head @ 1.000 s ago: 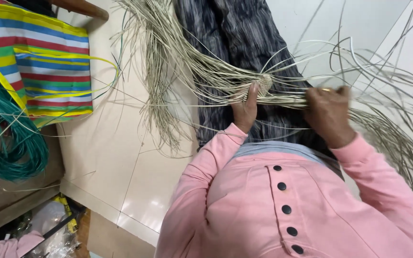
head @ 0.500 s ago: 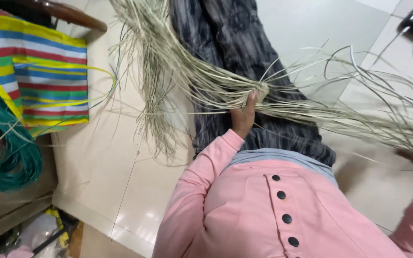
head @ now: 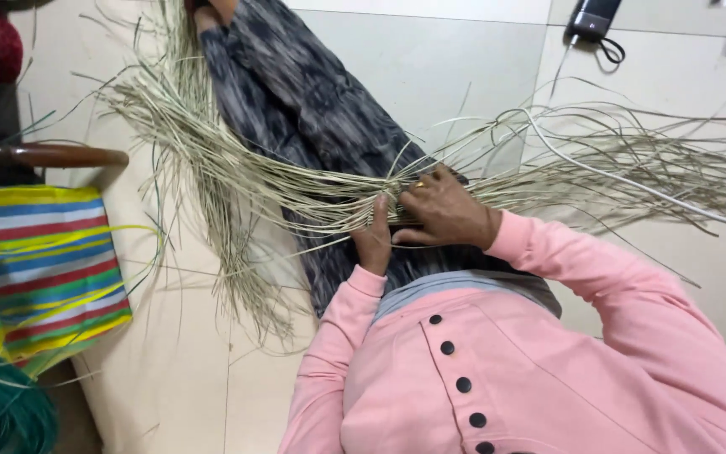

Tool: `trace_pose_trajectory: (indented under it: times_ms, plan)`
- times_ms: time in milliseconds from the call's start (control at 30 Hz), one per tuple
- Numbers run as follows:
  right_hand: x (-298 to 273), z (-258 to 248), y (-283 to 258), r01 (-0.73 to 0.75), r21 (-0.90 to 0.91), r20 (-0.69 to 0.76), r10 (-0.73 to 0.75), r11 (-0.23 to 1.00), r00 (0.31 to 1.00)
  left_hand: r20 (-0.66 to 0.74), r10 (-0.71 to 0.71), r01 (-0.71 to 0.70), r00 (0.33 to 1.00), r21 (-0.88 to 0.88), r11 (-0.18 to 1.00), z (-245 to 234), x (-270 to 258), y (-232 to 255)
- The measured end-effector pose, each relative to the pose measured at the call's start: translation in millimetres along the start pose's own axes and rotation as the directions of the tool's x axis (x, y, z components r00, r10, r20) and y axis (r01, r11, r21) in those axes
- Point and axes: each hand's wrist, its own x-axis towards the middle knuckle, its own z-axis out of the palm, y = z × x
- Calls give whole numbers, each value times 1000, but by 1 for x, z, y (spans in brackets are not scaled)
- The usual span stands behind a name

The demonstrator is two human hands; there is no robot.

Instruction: Weaving dried straw or grass strands together to create a handcrafted item.

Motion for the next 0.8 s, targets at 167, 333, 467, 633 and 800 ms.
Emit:
trace_pose_trajectory:
  times_ms: [167,333,467,633,800]
  plan:
    - [-6,42,-1,39,-25,69,-38,999,997,21,-18,18,1000,-3,1000,-5,4,-15]
    - [-6,66,14,184,-27,-61,-185,983,981,61,-222,225,973,-54,973,-31,20,5]
    - [-8,59,15,198,-12,-85,-199,980,976,336,114,-279,935,496,823,-118,75,26]
    - [-9,59,13,204,65,-146,-193,977,970,-94,-503,490,859,-133,862,-277,165,-15]
    - [-3,41,8,129,107,74,-137,986,988,-268,-522,57,810,-850,524,-347,171,31]
